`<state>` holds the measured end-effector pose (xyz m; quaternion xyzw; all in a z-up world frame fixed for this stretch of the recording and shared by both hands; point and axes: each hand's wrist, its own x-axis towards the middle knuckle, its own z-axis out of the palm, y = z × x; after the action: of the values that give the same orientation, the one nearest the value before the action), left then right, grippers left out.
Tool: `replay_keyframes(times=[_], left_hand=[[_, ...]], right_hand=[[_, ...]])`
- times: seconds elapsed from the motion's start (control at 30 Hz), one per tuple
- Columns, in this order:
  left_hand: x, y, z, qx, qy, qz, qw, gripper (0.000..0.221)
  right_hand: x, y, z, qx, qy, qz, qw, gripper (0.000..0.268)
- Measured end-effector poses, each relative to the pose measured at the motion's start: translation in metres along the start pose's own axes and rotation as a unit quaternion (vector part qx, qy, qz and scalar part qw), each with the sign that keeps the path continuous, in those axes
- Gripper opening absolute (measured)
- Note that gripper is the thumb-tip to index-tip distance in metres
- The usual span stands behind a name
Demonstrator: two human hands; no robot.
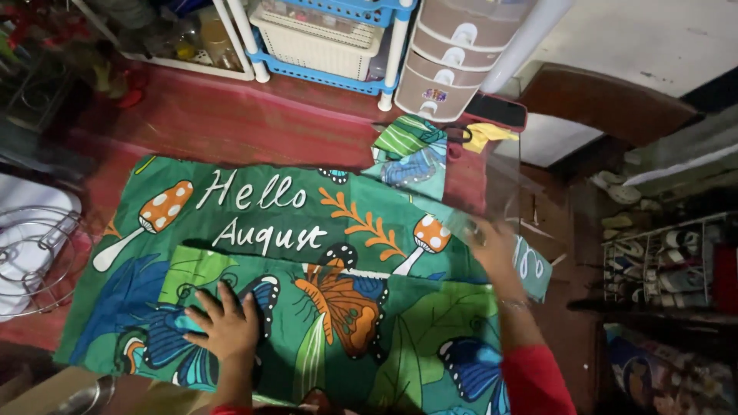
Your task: A person is smoothing out and folding a printed fabric cloth on a desk, then measuring it with a tape measure.
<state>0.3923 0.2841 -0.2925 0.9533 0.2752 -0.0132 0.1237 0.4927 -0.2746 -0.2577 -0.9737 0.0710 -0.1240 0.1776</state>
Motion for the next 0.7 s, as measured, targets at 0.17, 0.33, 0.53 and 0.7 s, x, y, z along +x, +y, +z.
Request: replay_keyframes(times=[0.17,0.33,0.53,0.7], left_hand=[[0.0,0.006,-0.002,0.002,0.006,-0.007,1.0,0.08],[-0.002,0.013,-0.018,0.012,-0.048,-0.029,0.998,0.08],[-0.001,0.008,-0.007,0.005,-0.017,-0.01,1.0,0.08],[0.004,0.0,0.01,-0.025,0.002,0.002,1.0,0.08]], right_hand=[[0.097,-0.06,0.056,-0.014,-0.247,0.126,0.961,0.065],[0.119,-0.023,0.118,0.337,0.019,-0.043,0.94,0.032],[0.054,-0.159,-0.113,0.34,0.146,-0.162,0.915,0.042],[-0.02,-0.159,-0.123,0.557,0.211,-0.104,0.797,0.051]])
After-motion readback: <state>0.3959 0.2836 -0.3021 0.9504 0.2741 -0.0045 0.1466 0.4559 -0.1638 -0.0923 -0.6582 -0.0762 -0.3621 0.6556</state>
